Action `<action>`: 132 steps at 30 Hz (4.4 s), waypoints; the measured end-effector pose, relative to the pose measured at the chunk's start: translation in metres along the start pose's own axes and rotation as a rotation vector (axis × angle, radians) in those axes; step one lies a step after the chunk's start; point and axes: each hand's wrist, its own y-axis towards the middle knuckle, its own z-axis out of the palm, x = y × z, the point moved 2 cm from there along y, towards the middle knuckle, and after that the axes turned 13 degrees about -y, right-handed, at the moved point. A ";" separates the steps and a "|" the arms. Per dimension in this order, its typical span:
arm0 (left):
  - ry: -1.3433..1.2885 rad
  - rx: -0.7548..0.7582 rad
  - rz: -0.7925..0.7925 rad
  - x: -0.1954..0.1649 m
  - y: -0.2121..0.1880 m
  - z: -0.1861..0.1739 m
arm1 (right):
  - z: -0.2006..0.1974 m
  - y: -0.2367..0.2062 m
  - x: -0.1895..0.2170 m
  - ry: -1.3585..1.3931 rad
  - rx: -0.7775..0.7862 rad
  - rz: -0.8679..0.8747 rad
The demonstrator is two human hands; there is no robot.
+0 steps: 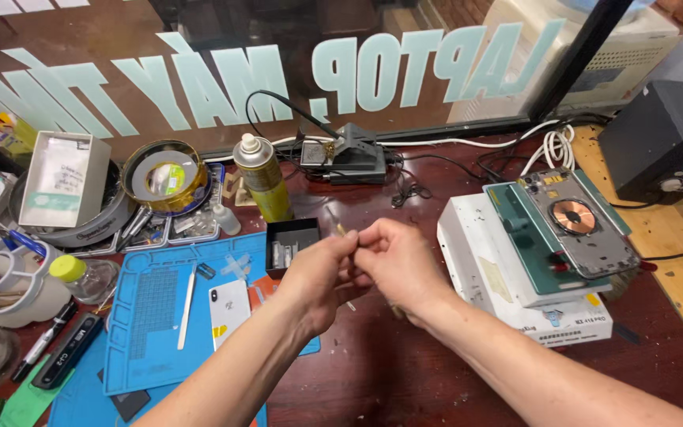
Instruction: The person uses a hot air gun and soldering iron to work on a disassembled mobile phone secured in a heating station. They apply heat to the motherboard, then prepare and apply solder to specific points on the circuit board.
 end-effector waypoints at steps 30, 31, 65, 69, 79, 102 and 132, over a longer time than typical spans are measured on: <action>0.134 -0.247 0.261 -0.074 0.005 -0.077 | 0.026 0.015 0.021 -0.375 0.248 -0.116; 0.121 -0.174 0.238 -0.069 0.001 -0.052 | 0.022 0.014 0.023 -0.322 0.268 -0.138; 0.295 0.052 0.331 -0.015 -0.045 0.073 | -0.110 -0.030 0.043 -0.302 0.008 0.067; 0.398 0.050 0.337 -0.012 -0.050 0.074 | -0.106 -0.022 0.031 -0.224 0.020 0.064; 0.142 0.337 0.051 -0.016 -0.054 0.067 | -0.110 -0.022 0.022 -0.147 0.037 -0.004; 0.434 0.232 0.231 -0.014 -0.045 0.061 | -0.110 -0.024 0.022 -0.219 -0.074 -0.098; 0.570 0.047 0.311 -0.022 -0.035 0.045 | -0.091 0.017 0.009 -0.283 -0.068 -0.049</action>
